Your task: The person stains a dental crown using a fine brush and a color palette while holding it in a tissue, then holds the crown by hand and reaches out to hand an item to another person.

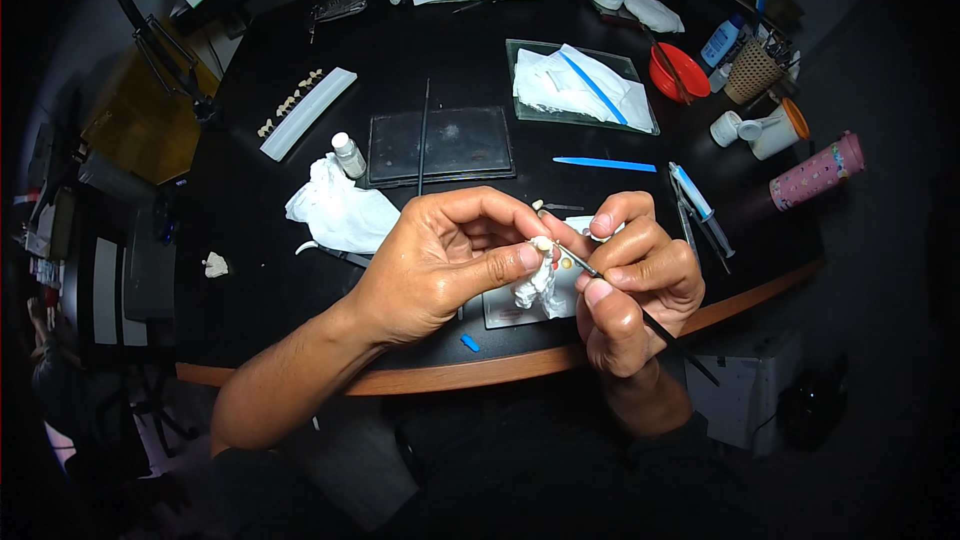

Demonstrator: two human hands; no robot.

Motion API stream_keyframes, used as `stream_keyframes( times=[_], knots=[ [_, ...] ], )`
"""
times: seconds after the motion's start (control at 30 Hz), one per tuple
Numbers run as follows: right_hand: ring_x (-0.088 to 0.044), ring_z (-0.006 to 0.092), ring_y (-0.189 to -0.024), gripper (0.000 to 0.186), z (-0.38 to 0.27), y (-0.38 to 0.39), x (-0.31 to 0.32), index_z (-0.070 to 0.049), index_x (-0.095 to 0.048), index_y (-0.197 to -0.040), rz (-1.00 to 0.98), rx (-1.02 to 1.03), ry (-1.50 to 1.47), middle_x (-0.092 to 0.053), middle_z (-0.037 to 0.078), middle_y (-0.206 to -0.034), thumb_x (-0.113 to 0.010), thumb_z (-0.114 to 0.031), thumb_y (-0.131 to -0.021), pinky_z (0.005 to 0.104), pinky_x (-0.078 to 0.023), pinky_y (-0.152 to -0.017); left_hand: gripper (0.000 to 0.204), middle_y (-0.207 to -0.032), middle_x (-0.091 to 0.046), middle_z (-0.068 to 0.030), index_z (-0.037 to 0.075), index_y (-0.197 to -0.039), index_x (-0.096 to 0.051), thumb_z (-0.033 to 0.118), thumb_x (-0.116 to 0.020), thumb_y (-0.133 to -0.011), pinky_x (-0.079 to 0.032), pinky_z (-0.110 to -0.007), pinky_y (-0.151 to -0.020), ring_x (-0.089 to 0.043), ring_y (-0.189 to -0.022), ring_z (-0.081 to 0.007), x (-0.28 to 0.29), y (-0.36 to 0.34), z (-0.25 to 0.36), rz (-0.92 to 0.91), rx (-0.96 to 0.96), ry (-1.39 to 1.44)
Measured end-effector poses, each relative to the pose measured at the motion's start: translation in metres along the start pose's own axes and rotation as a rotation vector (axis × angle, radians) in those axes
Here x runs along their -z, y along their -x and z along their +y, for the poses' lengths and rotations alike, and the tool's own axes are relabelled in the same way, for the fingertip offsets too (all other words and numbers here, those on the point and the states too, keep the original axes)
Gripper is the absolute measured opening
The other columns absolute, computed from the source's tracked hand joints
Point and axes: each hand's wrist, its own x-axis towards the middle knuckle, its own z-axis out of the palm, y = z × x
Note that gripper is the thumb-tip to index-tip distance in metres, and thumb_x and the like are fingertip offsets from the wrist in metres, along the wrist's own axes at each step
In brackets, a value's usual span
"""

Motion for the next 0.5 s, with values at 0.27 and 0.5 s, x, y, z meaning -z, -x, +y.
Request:
stream_keyframes(
  times=[0.27, 0.5],
  knots=[
    [-0.055, 0.0228, -0.096, 0.015, 0.0013, -0.0003, 0.0036, -0.003, -0.056, -0.083, -0.045, 0.037, 0.034, -0.061, 0.01, -0.072, -0.062, 0.007, -0.074, 0.0399, -0.059, -0.085, 0.012, -0.105, -0.069, -0.0171, -0.001, -0.104, -0.063, 0.001, -0.065, -0.093, -0.054, -0.032, -0.091, -0.067, -0.099, -0.0183, 0.0006, -0.0003, 0.0002, -0.015, 0.006, 0.003],
    [-0.055, 0.0232, -0.092, 0.017, -0.0007, -0.0013, 0.0069, -0.003, -0.055, -0.083, -0.068, 0.056, 0.08, -0.061, 0.011, -0.073, -0.062, 0.009, -0.072, 0.0388, -0.057, -0.082, 0.011, -0.108, -0.068, -0.0204, 0.0, -0.104, -0.063, 0.0, -0.064, -0.093, -0.054, -0.034, -0.094, -0.067, -0.102, -0.0206, 0.0012, -0.0009, -0.0006, -0.033, 0.008, 0.026]
  ],
)
